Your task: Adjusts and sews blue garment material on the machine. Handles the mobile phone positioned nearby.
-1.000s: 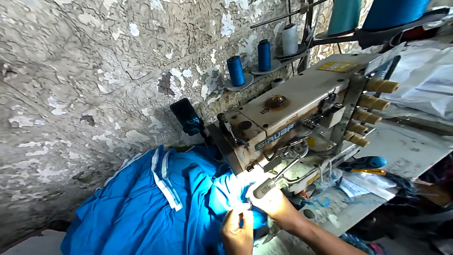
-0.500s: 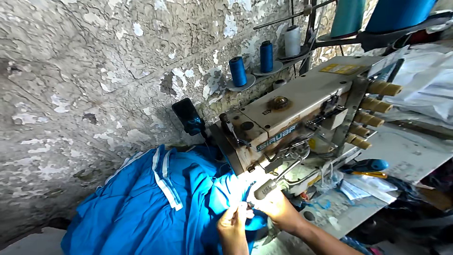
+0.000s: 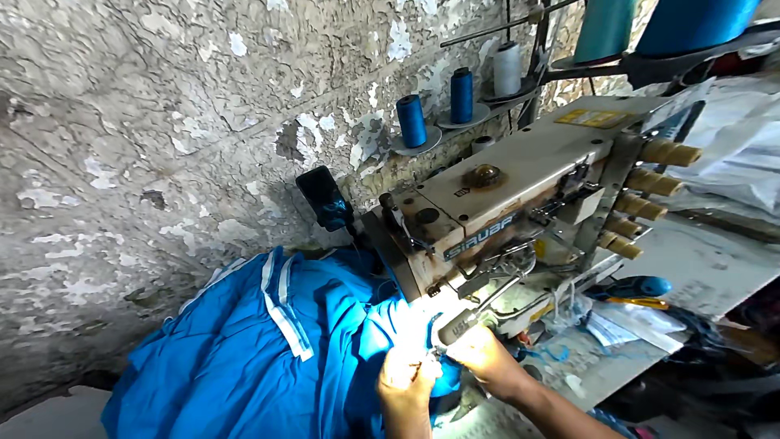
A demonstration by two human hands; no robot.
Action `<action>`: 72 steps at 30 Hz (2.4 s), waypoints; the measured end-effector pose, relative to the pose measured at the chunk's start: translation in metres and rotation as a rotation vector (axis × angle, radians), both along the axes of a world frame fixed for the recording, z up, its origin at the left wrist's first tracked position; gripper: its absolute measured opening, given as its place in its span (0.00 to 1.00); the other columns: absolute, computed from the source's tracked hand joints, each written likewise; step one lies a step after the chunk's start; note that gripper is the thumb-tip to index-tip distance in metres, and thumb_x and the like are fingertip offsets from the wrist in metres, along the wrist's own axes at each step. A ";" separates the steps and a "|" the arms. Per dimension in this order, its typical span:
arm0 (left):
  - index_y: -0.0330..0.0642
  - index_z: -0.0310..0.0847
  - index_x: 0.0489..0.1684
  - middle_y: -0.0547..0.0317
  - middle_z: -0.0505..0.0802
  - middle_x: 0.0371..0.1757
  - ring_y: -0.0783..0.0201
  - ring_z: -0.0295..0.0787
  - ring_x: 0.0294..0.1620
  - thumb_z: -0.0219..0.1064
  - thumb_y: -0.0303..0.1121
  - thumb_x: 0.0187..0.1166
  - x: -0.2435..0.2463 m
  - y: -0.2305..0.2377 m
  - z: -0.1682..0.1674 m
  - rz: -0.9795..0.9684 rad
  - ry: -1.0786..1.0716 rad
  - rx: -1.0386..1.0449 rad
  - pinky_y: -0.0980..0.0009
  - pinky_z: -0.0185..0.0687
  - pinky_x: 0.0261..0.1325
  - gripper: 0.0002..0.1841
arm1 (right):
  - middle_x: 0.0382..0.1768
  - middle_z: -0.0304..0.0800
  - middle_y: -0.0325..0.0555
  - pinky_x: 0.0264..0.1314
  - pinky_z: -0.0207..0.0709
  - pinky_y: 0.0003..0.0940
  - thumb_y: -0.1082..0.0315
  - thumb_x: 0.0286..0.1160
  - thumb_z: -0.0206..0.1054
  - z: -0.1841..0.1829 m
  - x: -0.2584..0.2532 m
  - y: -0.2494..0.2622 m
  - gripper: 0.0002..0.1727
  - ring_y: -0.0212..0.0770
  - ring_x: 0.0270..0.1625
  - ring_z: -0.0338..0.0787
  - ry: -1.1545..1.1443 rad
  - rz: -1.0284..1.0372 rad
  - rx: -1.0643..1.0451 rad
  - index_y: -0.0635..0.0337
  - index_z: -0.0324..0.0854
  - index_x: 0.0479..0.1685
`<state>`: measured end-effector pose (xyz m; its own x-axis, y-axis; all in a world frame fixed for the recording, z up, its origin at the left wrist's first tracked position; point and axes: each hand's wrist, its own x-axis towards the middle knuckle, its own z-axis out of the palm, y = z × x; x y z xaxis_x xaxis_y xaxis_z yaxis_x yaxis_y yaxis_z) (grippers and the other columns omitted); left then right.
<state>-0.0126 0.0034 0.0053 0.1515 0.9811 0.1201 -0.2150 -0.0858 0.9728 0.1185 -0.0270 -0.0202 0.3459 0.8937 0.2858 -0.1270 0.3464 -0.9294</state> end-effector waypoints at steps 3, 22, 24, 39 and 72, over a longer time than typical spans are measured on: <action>0.33 0.87 0.33 0.61 0.94 0.27 0.72 0.92 0.28 0.71 0.12 0.56 -0.005 0.006 -0.015 -0.025 0.031 0.157 0.74 0.91 0.37 0.10 | 0.35 0.92 0.22 0.51 0.84 0.16 0.79 0.64 0.67 0.001 0.000 -0.001 0.10 0.15 0.42 0.89 0.028 0.005 -0.007 0.54 0.86 0.40; 0.30 0.85 0.31 0.67 0.92 0.24 0.80 0.90 0.26 0.63 0.14 0.69 -0.003 0.010 -0.027 0.052 0.145 0.430 0.81 0.89 0.37 0.06 | 0.33 0.89 0.21 0.50 0.81 0.12 0.78 0.65 0.67 0.004 0.001 -0.005 0.08 0.11 0.40 0.86 -0.054 0.007 -0.033 0.59 0.85 0.40; 0.25 0.86 0.30 0.62 0.92 0.26 0.82 0.89 0.30 0.67 0.18 0.67 -0.004 0.013 -0.030 0.148 0.252 0.559 0.84 0.88 0.41 0.03 | 0.33 0.88 0.27 0.50 0.77 0.08 0.76 0.66 0.67 -0.002 -0.002 -0.004 0.04 0.09 0.40 0.83 -0.209 -0.054 0.052 0.66 0.84 0.37; 0.25 0.88 0.29 0.51 0.91 0.31 0.81 0.88 0.34 0.70 0.23 0.63 -0.010 0.021 -0.027 0.217 0.458 0.734 0.87 0.84 0.45 0.07 | 0.36 0.91 0.39 0.54 0.77 0.09 0.69 0.66 0.70 -0.015 -0.006 0.003 0.08 0.13 0.45 0.86 -0.373 -0.257 0.187 0.67 0.86 0.33; 0.27 0.88 0.27 0.49 0.90 0.32 0.73 0.88 0.39 0.65 0.20 0.65 0.001 0.019 -0.042 0.243 0.555 0.742 0.85 0.81 0.51 0.06 | 0.30 0.92 0.33 0.46 0.79 0.08 0.70 0.63 0.71 -0.017 -0.022 0.006 0.07 0.11 0.38 0.87 -0.266 -0.436 0.134 0.66 0.88 0.34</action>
<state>-0.0119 0.0222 -0.0367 0.1755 0.6962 0.6960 0.3651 -0.7026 0.6108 0.0969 -0.0214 -0.0373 0.5773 0.6325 0.5164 0.2901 0.4324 -0.8538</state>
